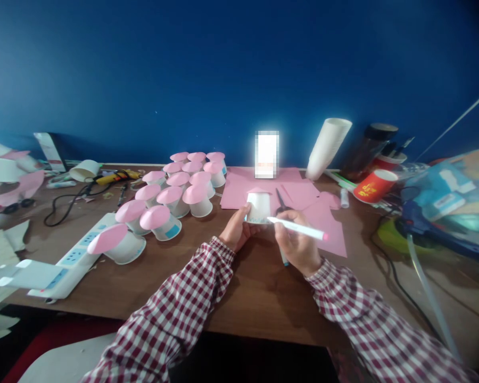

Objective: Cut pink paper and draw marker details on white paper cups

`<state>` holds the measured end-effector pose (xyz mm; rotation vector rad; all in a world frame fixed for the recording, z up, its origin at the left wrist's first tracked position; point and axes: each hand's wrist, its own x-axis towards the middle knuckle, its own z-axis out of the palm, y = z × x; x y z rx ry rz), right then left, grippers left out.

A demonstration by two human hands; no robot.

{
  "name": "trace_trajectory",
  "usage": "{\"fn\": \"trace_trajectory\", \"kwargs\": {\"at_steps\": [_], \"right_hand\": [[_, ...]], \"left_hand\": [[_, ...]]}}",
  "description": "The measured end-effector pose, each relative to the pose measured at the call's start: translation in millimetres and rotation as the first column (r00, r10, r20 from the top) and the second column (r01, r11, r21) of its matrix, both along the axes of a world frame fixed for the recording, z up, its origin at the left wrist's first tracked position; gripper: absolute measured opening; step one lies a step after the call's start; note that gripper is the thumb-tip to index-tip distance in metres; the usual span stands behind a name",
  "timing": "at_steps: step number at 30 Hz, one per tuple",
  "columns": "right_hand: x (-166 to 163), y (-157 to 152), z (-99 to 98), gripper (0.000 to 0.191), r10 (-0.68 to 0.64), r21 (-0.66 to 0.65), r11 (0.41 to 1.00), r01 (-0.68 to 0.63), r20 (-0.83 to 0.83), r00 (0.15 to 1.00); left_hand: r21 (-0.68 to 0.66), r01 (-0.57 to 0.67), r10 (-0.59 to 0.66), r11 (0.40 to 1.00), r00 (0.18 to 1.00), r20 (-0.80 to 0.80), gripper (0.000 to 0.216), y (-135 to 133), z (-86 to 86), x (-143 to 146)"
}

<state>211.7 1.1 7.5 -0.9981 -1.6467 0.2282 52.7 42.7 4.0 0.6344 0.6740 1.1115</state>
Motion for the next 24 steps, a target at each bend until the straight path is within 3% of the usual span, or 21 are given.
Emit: {"fn": "trace_trajectory", "kwargs": {"at_steps": [14, 24], "right_hand": [[2.2, 0.6, -2.4, 0.009, 0.019, -0.082, 0.996, -0.024, -0.061, 0.998], [0.8, 0.6, -0.9, 0.009, 0.02, -0.04, 0.999, -0.021, -0.028, 0.999]], "left_hand": [[-0.008, 0.003, -0.003, 1.0, 1.0, 0.023, 0.033, -0.2, 0.5, 0.3], [0.051, 0.03, -0.03, 0.998, 1.0, 0.006, 0.044, -1.2, -0.5, -0.5]]}}
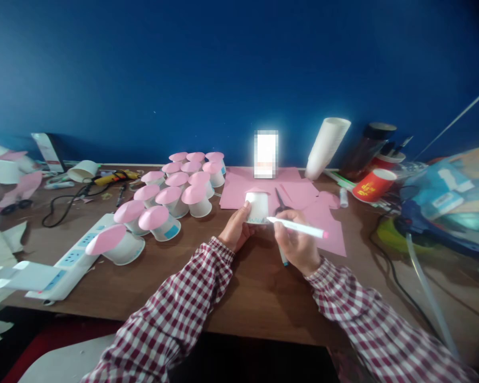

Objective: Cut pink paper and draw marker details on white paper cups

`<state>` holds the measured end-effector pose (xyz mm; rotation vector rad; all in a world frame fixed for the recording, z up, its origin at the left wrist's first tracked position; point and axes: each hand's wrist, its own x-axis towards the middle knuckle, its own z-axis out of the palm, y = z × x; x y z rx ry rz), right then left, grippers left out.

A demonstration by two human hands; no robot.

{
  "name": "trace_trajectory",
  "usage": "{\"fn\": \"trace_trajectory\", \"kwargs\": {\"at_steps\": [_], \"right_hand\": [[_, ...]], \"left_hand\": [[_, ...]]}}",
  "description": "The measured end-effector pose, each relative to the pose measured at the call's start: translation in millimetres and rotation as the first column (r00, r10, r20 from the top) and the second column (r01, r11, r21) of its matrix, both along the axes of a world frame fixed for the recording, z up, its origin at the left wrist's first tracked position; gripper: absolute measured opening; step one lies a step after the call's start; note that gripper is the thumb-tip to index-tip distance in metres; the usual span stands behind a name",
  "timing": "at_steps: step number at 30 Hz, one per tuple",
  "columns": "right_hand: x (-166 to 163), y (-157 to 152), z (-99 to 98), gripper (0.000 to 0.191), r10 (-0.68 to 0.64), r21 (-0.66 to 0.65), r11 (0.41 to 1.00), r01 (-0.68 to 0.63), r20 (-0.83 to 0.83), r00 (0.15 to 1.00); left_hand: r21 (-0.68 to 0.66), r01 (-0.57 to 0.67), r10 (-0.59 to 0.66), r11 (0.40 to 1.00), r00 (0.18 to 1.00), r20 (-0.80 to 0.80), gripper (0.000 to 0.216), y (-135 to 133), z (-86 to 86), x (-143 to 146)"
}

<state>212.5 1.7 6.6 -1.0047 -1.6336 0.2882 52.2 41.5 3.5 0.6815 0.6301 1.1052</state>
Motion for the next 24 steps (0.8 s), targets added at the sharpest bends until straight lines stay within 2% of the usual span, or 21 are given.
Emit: {"fn": "trace_trajectory", "kwargs": {"at_steps": [11, 24], "right_hand": [[-0.2, -0.2, 2.4, 0.008, -0.008, 0.017, 1.0, 0.007, 0.026, 1.0], [-0.1, -1.6, 2.0, 0.007, -0.013, 0.027, 1.0, 0.012, 0.005, 1.0]], "left_hand": [[0.022, 0.017, -0.017, 1.0, 1.0, -0.005, 0.043, 0.0, -1.1, -0.2], [-0.005, -0.033, 0.033, 0.999, 0.999, -0.027, 0.045, 0.7, 1.4, 1.1]]}}
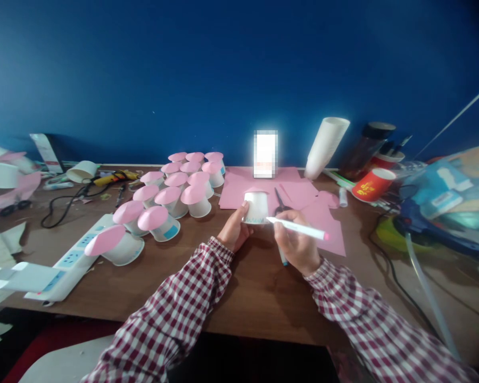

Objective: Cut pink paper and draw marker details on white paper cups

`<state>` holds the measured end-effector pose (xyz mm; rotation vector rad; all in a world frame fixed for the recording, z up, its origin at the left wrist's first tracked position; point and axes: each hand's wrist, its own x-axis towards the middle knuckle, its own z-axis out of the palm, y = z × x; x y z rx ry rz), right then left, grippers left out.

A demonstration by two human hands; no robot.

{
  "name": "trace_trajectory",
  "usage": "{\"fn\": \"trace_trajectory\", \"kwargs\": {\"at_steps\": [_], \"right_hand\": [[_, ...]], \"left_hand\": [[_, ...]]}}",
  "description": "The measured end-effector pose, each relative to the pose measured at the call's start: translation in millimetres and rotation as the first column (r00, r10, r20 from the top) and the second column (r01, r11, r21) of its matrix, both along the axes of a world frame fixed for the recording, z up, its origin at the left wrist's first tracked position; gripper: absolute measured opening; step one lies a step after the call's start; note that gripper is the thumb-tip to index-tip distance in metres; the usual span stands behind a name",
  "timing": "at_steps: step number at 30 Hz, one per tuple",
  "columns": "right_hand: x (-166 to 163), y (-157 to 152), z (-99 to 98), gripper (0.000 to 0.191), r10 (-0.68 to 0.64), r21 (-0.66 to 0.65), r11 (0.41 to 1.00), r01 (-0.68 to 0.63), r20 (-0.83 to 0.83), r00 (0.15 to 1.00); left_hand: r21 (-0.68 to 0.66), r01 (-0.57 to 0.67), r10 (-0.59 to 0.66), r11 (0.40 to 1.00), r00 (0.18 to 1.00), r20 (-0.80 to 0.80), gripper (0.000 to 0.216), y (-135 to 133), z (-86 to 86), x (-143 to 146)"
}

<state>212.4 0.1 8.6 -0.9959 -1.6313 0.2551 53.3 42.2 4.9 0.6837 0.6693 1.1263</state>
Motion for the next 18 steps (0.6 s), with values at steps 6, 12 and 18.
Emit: {"fn": "trace_trajectory", "kwargs": {"at_steps": [6, 12, 18], "right_hand": [[-0.4, 0.0, 1.1, 0.006, 0.002, -0.004, 1.0, -0.002, 0.0, 1.0], [0.8, 0.3, -0.3, 0.007, 0.005, -0.011, 1.0, -0.005, 0.004, 1.0], [0.6, -0.6, 0.1, 0.006, -0.007, -0.002, 1.0, 0.007, -0.029, 1.0]], "left_hand": [[0.017, 0.009, -0.008, 1.0, 1.0, -0.017, 0.047, -0.2, -0.5, 0.2], [0.028, 0.013, -0.013, 1.0, 1.0, 0.002, 0.047, -0.4, -0.3, 0.7], [-0.024, 0.005, -0.005, 1.0, 1.0, -0.005, 0.041, 0.0, 1.9, -0.5]]}}
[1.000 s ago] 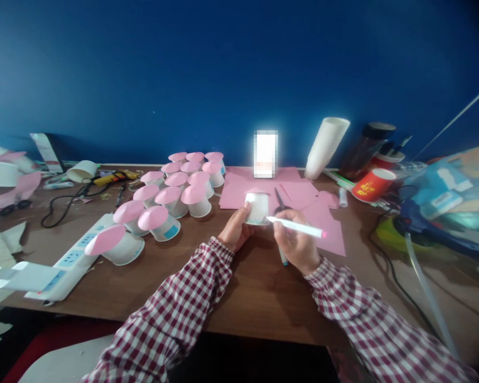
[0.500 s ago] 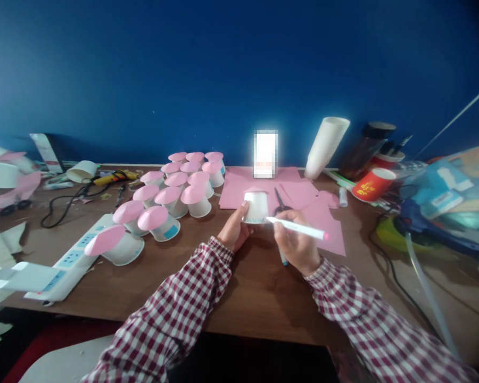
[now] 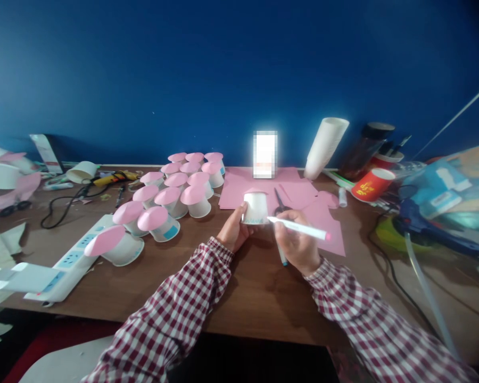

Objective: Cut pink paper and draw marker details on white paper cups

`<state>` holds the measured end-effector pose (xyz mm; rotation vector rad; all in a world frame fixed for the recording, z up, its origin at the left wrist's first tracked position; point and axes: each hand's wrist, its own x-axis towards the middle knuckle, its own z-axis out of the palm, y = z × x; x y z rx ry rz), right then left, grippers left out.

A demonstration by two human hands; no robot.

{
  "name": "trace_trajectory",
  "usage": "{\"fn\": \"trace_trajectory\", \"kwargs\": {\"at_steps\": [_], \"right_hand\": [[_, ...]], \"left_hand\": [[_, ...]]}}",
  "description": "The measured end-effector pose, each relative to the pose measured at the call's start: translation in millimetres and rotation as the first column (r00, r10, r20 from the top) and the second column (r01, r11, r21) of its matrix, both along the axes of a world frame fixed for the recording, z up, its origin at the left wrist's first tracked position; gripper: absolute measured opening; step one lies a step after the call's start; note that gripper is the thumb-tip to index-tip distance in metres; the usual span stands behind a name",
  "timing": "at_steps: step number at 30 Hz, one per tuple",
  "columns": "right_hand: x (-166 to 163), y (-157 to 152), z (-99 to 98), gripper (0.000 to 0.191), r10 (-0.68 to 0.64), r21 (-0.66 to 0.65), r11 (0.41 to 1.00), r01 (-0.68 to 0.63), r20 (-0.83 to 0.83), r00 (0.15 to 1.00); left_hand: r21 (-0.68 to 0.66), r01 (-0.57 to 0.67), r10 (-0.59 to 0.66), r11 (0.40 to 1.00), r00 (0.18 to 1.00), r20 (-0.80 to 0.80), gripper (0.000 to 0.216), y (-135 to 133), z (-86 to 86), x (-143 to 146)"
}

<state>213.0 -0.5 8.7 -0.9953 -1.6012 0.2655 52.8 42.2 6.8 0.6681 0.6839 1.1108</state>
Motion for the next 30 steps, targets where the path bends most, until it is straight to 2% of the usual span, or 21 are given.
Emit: {"fn": "trace_trajectory", "kwargs": {"at_steps": [9, 18, 30], "right_hand": [[-1.9, -0.5, 3.3, 0.003, 0.035, 0.0, 0.999, -0.035, 0.015, 0.999], [-2.1, -0.9, 2.4, 0.003, 0.058, -0.024, 0.998, -0.058, 0.004, 0.998], [-2.2, -0.8, 2.1, 0.003, 0.062, -0.02, 0.998, -0.062, 0.009, 0.998]], "left_hand": [[0.02, -0.006, 0.004, 1.0, 0.998, 0.062, 0.032, 1.8, -4.4, 0.3], [0.039, 0.012, -0.014, 0.999, 0.999, 0.043, 0.04, 1.8, -5.8, 0.0], [0.036, 0.003, -0.004, 0.999, 0.999, 0.042, 0.038, 0.8, -2.7, 1.4]]}}
